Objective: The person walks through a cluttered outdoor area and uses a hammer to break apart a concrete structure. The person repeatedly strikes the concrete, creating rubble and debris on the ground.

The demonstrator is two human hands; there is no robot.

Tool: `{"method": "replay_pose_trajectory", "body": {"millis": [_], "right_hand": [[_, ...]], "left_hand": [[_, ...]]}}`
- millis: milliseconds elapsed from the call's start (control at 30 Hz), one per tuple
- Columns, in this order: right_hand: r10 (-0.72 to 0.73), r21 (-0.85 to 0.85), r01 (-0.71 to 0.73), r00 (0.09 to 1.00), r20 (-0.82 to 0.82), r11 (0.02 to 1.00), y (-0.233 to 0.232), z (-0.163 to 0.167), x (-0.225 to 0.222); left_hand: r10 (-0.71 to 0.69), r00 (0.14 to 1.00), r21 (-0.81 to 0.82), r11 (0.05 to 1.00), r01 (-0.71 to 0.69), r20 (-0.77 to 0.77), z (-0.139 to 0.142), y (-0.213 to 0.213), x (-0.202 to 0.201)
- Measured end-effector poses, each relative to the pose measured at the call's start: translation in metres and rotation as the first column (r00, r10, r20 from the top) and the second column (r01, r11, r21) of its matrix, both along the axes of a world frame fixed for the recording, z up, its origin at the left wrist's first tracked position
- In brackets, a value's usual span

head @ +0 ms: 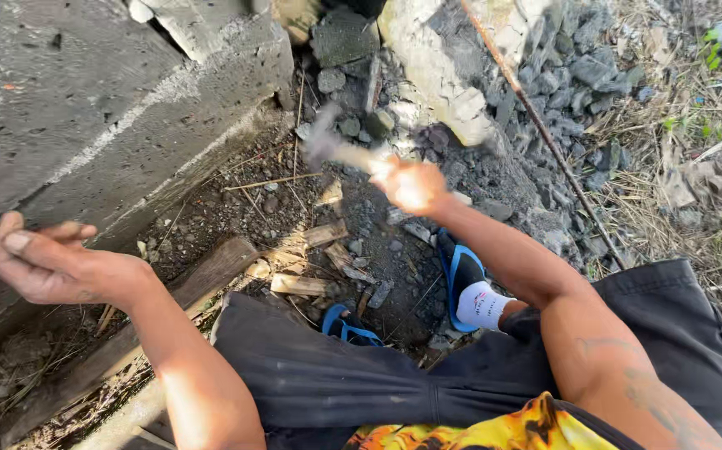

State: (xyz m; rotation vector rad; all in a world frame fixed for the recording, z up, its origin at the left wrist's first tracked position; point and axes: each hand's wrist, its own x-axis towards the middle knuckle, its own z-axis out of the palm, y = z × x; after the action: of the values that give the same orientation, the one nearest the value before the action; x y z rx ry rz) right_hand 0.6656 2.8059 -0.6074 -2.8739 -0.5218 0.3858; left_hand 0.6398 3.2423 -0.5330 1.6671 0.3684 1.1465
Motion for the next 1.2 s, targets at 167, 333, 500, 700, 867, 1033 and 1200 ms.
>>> {"method": "replay_pose_trajectory", "body": {"millis": [167, 333, 500, 700, 867, 1033, 1200], "right_hand": [[0.571, 0.076, -0.568, 0.821, -0.022, 0.819, 0.048, 0.071, 0.024], [-0.532, 0.002, 0.554, 0.799, 0.279, 0.833, -0.094, 0.059, 0.076], [-0.518, 0.109, 0.51, 0.805, 0.29, 0.853, -0.106, 0.001, 0.009], [0.074, 0.133, -0.03, 0.937, -0.342, 0.991, 0.007, 0.043, 0.012], [0.253, 0.133, -0.244, 0.966, -0.053, 0.961, -0.014, 0.079, 0.069], [-0.445, -0.041, 0.459, 0.876, 0.185, 0.887, -0.106, 0.026, 0.078], [-0.02, 0.056, 0.018, 0.999, 0.031, 0.998, -0.05, 0.001, 0.018]], "left_hand": [[0.087, 0.996, -0.042, 0.995, -0.086, 0.028, 0.002, -0.006, 0.004], [-0.018, 0.999, 0.102, 0.994, 0.023, -0.048, 0.007, -0.046, -0.009], [-0.417, 0.883, 0.02, 0.902, 0.431, -0.217, 0.012, -0.098, 0.0], [-0.455, 0.86, -0.076, 0.89, 0.45, -0.232, 0.0, -0.111, 0.031], [-0.398, 0.895, -0.098, 0.917, 0.386, -0.202, -0.003, -0.1, 0.028], [-0.378, 0.914, -0.162, 0.921, 0.354, -0.149, 0.003, -0.096, 0.02], [-0.411, 0.903, -0.168, 0.906, 0.39, -0.123, -0.004, -0.104, 0.037]]}}
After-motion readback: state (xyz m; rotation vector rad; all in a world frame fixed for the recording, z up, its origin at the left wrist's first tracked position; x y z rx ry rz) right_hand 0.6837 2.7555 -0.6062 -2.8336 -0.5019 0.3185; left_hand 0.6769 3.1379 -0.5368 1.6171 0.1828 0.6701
